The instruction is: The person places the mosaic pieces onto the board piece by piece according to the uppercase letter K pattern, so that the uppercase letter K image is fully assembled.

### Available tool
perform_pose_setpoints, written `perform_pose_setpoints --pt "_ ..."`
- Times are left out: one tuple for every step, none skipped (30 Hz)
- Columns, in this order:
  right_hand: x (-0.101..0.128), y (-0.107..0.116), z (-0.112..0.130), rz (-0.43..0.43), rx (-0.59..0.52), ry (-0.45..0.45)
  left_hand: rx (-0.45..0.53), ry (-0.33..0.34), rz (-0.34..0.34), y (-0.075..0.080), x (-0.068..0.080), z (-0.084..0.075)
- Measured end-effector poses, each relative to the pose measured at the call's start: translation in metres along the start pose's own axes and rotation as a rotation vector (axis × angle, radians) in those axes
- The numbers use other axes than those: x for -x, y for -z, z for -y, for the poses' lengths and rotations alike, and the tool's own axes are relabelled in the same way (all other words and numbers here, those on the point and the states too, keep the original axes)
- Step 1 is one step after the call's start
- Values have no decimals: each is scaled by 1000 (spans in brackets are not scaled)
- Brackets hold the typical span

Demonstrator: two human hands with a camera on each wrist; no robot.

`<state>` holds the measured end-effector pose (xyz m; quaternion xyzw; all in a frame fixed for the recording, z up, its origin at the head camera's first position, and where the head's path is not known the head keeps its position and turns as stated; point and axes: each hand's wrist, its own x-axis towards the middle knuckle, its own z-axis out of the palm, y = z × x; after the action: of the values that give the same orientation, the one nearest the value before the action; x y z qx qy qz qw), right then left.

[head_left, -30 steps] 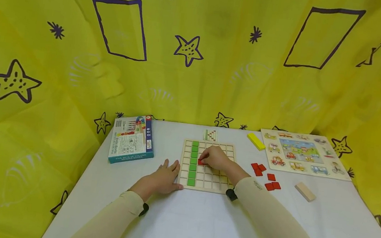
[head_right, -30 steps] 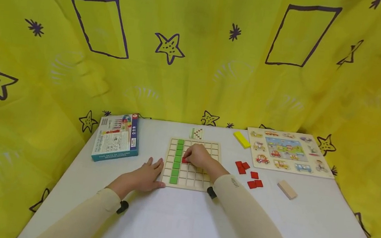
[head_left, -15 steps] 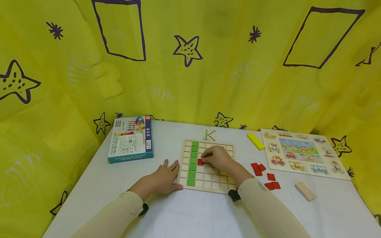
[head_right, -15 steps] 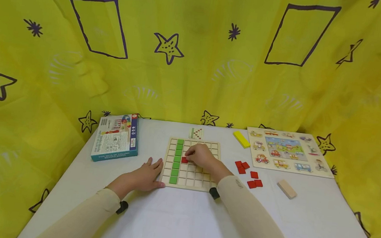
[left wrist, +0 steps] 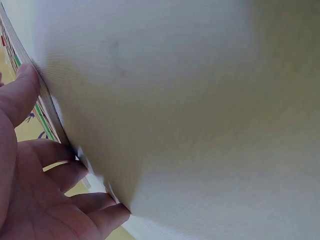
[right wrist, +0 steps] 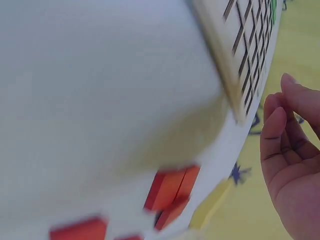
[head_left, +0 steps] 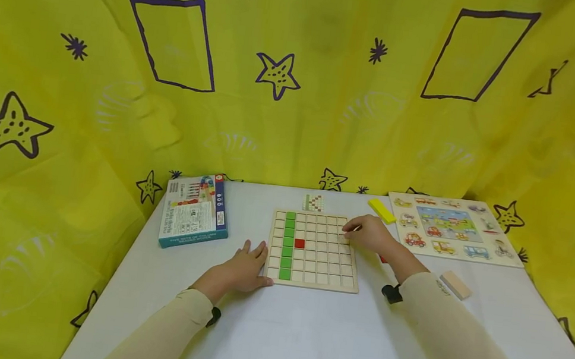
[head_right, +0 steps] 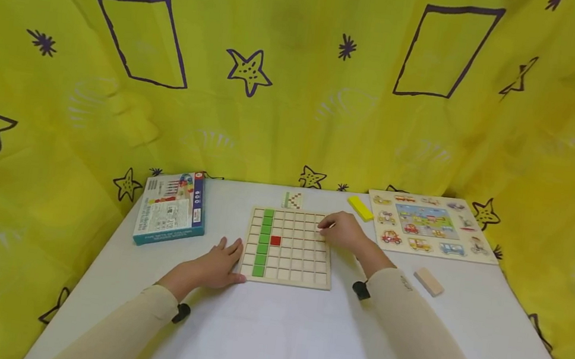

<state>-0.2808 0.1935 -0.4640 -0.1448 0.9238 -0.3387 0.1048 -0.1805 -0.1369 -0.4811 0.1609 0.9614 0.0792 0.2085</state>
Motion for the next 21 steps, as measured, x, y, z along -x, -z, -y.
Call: perform_pose_setpoints --pt "3 5 -6 -4 3 -10 -4 -1 1 0 0 0" --pt "7 10 -12 -10 3 -27 -7 -2 0 -1 -1 0" --pt "10 15 -17 -12 1 -36 -9 -4 0 -1 -1 1" --pt "13 20 -21 -13 -8 -55 -12 -5 -1 -2 -2 1" --pt "17 25 -25 -14 -15 -75 -11 -6 -1 -2 -2 1" --pt "20 29 -28 -15 -21 -92 -9 -6 0 -2 -2 1" --pt "23 32 -31 -13 -29 -112 -5 -7 0 -1 -2 1" --pt "26 35 -35 -13 -41 -128 1 -8 0 -1 -1 1" --pt "28 38 -38 -15 -43 -140 6 -8 1 0 0 1" --pt "31 40 -42 -19 -43 -152 10 -8 2 0 0 1" --pt "33 41 -46 -22 -39 -160 13 -7 3 1 1 1" --pt "35 42 -50 -25 -31 -164 16 -6 3 1 1 1" --pt "37 43 -54 -27 -22 -170 13 -6 3 1 2 1" --pt "38 44 -58 -31 -14 -177 10 -6 3 1 2 1" --pt "40 44 -61 -33 -5 -185 9 -5 4 0 2 1" --pt "42 45 -63 -32 -2 -195 6 -5 4 0 1 1" --pt "44 46 -66 -27 -2 -198 4 -5 4 0 1 1" --pt "45 46 -68 -23 -1 -200 2 -5 5 0 1 1" --pt "46 46 -69 -20 -5 -206 1 -5 5 0 1 0" --pt "47 47 -71 -17 -16 -214 0 -6 5 1 1 0" --pt "48 47 -72 -10 -24 -213 3 -6 5 1 1 -1"
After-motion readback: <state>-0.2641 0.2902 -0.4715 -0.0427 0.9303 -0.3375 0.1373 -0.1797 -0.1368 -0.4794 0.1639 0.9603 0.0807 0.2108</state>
